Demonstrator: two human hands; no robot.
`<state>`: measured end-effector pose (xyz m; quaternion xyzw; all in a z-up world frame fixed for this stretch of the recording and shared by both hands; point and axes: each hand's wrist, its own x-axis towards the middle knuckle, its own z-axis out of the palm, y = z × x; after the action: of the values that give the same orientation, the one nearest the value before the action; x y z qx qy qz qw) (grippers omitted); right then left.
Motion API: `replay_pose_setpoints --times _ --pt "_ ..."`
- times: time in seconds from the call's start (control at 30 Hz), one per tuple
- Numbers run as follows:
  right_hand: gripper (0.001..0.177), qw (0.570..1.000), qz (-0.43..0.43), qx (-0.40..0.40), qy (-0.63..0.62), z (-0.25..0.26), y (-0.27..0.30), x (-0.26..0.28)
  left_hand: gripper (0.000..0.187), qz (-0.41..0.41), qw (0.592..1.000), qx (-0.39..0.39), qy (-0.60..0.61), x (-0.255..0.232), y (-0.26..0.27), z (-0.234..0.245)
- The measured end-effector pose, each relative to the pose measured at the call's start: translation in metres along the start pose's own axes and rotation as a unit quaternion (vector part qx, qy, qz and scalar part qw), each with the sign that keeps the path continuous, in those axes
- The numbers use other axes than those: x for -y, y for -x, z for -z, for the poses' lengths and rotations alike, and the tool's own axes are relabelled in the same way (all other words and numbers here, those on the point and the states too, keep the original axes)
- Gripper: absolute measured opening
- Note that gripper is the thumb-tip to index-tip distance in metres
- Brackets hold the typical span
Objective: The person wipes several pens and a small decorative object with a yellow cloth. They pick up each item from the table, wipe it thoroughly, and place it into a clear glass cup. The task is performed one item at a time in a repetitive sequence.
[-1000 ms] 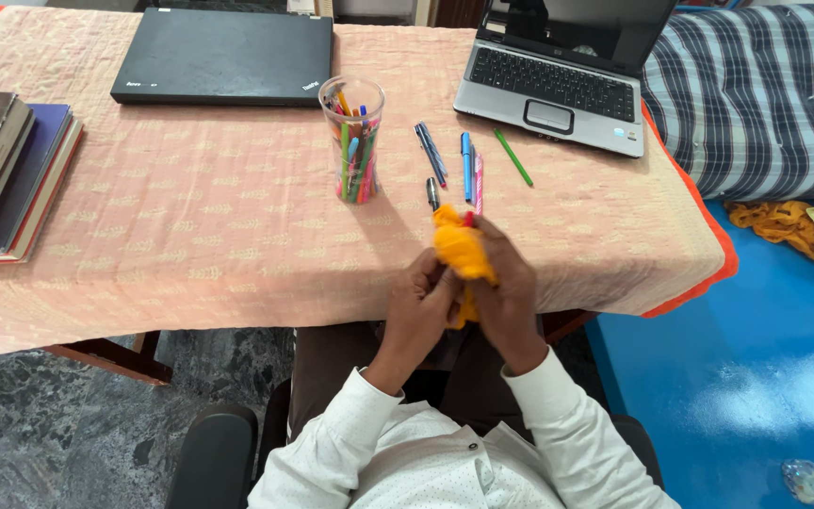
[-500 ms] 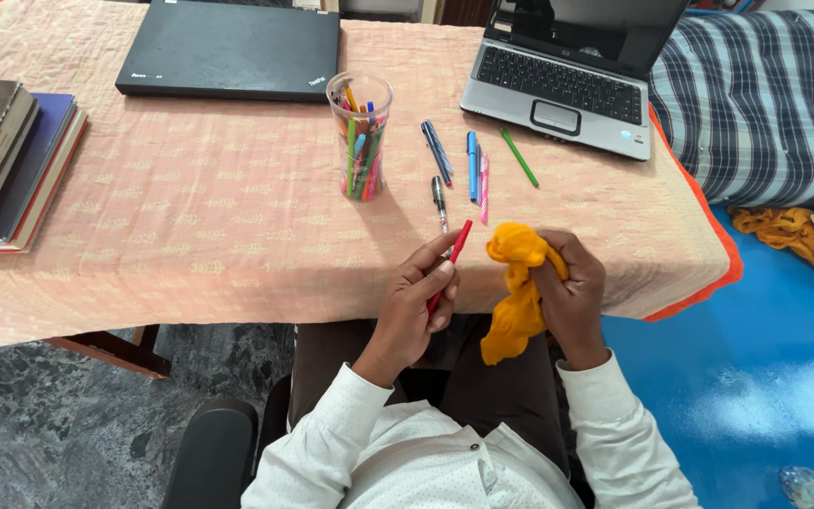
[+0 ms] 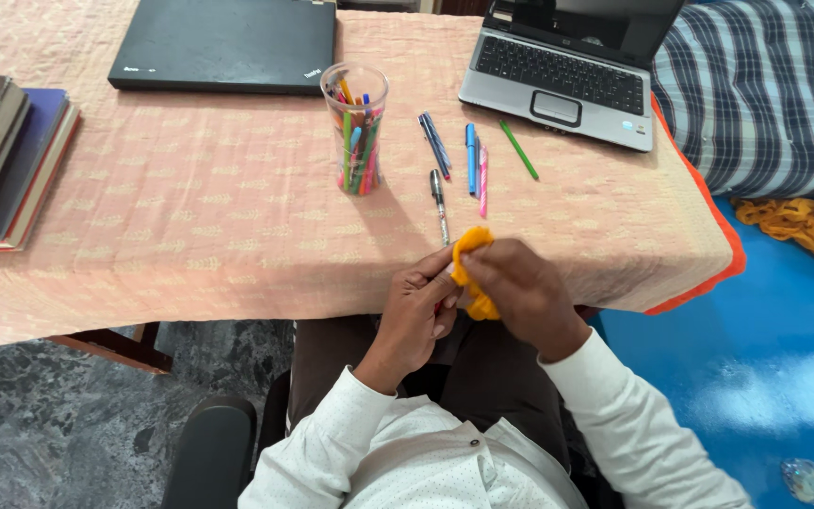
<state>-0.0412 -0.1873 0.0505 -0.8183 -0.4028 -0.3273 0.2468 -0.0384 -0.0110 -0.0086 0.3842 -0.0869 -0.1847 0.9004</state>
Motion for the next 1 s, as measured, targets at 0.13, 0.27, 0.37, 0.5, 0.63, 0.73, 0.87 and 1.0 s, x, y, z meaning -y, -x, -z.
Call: replay_pose_setpoints --times 0.13,0.27,0.37,0.5,0.63,0.73,0.87,1.0 --pt "0.022 0.999 -0.023 0.000 0.027 0.005 0.000 -0.008 0.044 0.016 1.000 -0.020 0.010 0.005 -0.003 0.000" --pt "0.028 0.997 0.054 0.027 0.045 0.008 -0.001 -0.012 0.043 0.006 1.000 -0.013 -0.001 0.005 -0.003 0.001" --pt "0.027 0.998 0.040 0.028 0.050 0.007 -0.001 -0.014 0.042 0.007 1.000 -0.025 -0.018 0.005 -0.001 0.000" --pt "0.026 0.995 0.082 0.041 0.051 0.008 -0.002 -0.019 0.041 0.007 1.000 -0.020 -0.016 0.003 -0.003 0.001" --pt "0.025 0.991 0.110 0.054 0.053 0.008 -0.001 -0.018 0.041 0.001 1.000 -0.014 -0.012 0.003 -0.002 0.003" --pt "0.022 0.998 0.042 0.028 0.032 0.003 0.000 -0.016 0.042 0.014 0.999 -0.037 -0.006 0.005 -0.005 0.002" --pt "0.030 0.993 0.093 0.052 0.056 0.009 0.003 -0.019 0.043 0.010 0.999 -0.024 -0.027 0.004 -0.002 0.002" --pt "0.025 0.997 -0.069 -0.026 0.037 0.009 0.010 -0.037 0.043 0.009 0.999 -0.010 -0.033 -0.001 0.000 -0.004"
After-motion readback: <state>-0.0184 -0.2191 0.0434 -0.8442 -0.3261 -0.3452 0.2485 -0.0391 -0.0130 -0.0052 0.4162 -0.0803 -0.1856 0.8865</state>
